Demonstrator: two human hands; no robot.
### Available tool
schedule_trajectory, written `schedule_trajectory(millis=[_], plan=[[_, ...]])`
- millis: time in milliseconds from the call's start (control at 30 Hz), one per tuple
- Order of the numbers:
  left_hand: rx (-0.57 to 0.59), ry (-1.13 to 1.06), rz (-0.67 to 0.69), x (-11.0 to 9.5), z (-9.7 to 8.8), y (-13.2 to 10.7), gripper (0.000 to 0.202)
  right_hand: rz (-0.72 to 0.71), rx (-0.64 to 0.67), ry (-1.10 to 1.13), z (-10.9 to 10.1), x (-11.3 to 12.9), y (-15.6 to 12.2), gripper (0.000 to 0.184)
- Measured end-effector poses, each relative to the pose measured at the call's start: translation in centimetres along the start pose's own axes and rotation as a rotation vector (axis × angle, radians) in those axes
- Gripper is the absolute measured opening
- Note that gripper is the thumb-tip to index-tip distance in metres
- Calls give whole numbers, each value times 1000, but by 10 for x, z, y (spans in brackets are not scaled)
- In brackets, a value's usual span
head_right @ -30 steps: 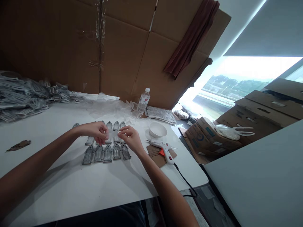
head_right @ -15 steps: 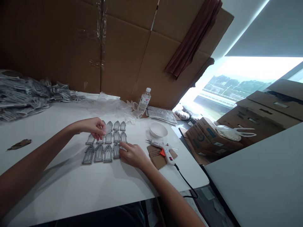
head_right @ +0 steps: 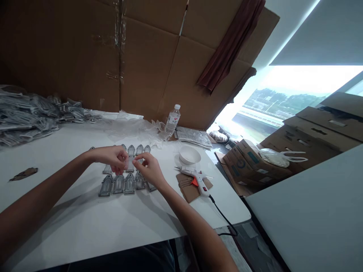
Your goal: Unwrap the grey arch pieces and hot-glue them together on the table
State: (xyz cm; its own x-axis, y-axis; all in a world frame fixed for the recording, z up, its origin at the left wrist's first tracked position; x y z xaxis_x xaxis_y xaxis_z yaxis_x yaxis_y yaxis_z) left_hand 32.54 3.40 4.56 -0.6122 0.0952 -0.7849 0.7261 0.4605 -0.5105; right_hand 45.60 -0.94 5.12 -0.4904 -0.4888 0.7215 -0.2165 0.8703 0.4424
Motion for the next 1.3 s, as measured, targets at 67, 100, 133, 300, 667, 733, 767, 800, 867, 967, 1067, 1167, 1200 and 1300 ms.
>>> schedule_trajectory(millis=[67,100,133,300,667,733,767,800,867,967,1067,1167,1200,1300], plan=[[10,22,1,-1,2,0,17,1,-12,71,3,0,6,17],[9,28,-4,-1,3,-1,16,-8,-24,91,2,1,9,15],[5,31,-12,-1,2,0,15,-16,-47,102,-1,2,10,15],[-64,29,-72,6,-11,-3,16,-105,-187,-12,-24,11,6,13],[-175,33,-73,13,-35,-13,18,-631,208,-741,35,31,-59,13],[-176,35,-70,12,-34,-13,19,-598,260,-717,36,30,-59,11],[-175,35,-70,12,-34,-14,19,-554,274,-682,34,28,-57,12],[-175,38,-70,11,-34,-14,19,-497,283,-644,30,25,-54,14],[-177,45,-72,10,-33,-15,19,-370,298,-587,20,17,-48,23],[-182,50,-78,8,-33,-16,18,-231,355,-566,10,2,-42,32],[-184,59,-84,6,-32,-17,18,-160,421,-556,11,-8,-42,26],[-186,58,-89,7,-32,-17,19,-122,442,-539,13,-12,-43,18],[-185,52,-90,7,-33,-16,20,-117,439,-538,13,-12,-43,16],[-173,34,-87,10,-33,-14,20,-106,404,-570,9,-10,-40,17]])
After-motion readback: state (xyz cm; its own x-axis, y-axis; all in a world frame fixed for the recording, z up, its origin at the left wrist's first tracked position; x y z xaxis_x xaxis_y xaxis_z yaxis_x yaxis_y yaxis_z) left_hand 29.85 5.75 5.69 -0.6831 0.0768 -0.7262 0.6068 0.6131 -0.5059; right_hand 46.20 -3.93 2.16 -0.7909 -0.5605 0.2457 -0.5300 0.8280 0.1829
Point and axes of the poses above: each hand's wrist, its own y-axis towards the middle knuckle, its own z-axis out of the palm, x = y × z, the point moved 7 cm from there along y, towards the middle knuckle, and after that the axes turned 8 degrees about -z, right-handed, at the moved point
